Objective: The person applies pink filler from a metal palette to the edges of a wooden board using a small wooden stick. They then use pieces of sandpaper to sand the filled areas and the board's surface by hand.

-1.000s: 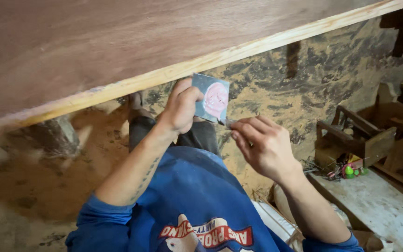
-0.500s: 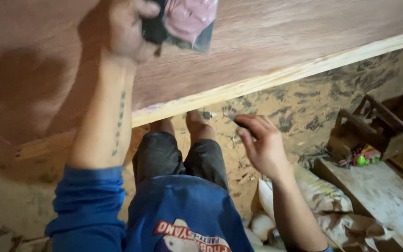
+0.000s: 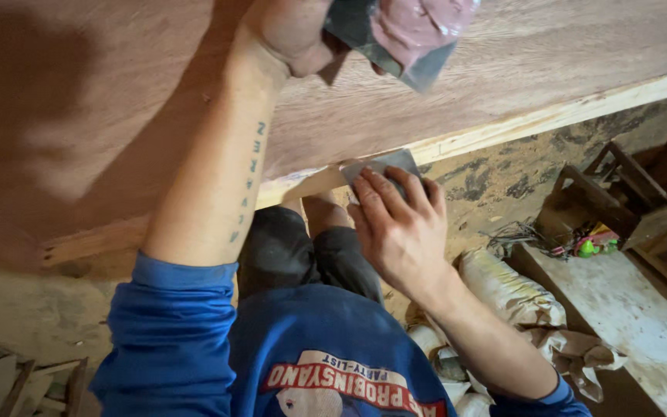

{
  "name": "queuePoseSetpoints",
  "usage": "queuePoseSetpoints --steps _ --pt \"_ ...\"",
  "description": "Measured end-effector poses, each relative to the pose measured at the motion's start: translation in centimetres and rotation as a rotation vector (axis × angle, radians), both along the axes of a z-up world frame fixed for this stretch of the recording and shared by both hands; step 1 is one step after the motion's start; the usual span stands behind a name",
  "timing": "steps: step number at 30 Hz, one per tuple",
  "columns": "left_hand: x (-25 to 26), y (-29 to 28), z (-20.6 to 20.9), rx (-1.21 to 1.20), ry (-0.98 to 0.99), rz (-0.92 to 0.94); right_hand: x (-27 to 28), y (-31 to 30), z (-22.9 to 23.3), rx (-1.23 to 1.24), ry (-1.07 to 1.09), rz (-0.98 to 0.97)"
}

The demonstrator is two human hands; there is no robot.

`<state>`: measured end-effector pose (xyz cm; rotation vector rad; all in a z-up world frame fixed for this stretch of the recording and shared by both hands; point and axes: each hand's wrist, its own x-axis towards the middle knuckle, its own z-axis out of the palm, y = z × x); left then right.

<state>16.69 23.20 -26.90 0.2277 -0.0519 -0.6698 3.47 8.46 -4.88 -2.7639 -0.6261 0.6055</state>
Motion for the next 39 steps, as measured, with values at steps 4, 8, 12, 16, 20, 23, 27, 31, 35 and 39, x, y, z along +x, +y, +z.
queuePoseSetpoints --steps 4,8,12,16,20,23,27,31,35,39 --pt "0.2 0.2 0.4 -0.004 0.031 -0.004 -0.2 1.8 -0.7 -0.037 -0.018 0.007" --pt "-0.2 0.2 0.4 0.003 0.063 -0.017 -1.0 2.8 -1.4 -0.103 -0.042 0.026" --pt "-0.2 -0.1 0.7 -0.016 0.110 -0.032 -0.4 1.8 -1.3 -0.142 0.024 0.057" --pt "-0.5 -0.6 0.5 0.004 0.146 0.012 0.8 0.5 -1.2 -0.177 -0.041 0.045" --pt "0.2 0.4 2.3 0.145 0.137 -0.071 0.3 -0.4 -1.4 -0.147 -0.024 0.090" --pt "0.5 0.4 2.5 0.023 0.143 -0.037 0.3 -2.4 -1.9 -0.180 -0.032 0.037" --pt "0.5 1.2 2.4 0.052 0.145 -0.043 0.2 -4.2 -2.3 -0.186 -0.074 0.076" --pt "0.4 1.6 2.4 0.077 0.136 -0.061 0.9 -6.5 -3.0 -0.177 -0.107 0.047" --pt "0.5 1.6 2.4 0.048 0.240 0.001 1.2 -8.1 -2.0 -0.179 -0.070 0.038" --pt "0.7 2.9 4.4 0.139 0.159 0.037 2.0 -10.1 -1.4 -0.173 -0.095 0.025"
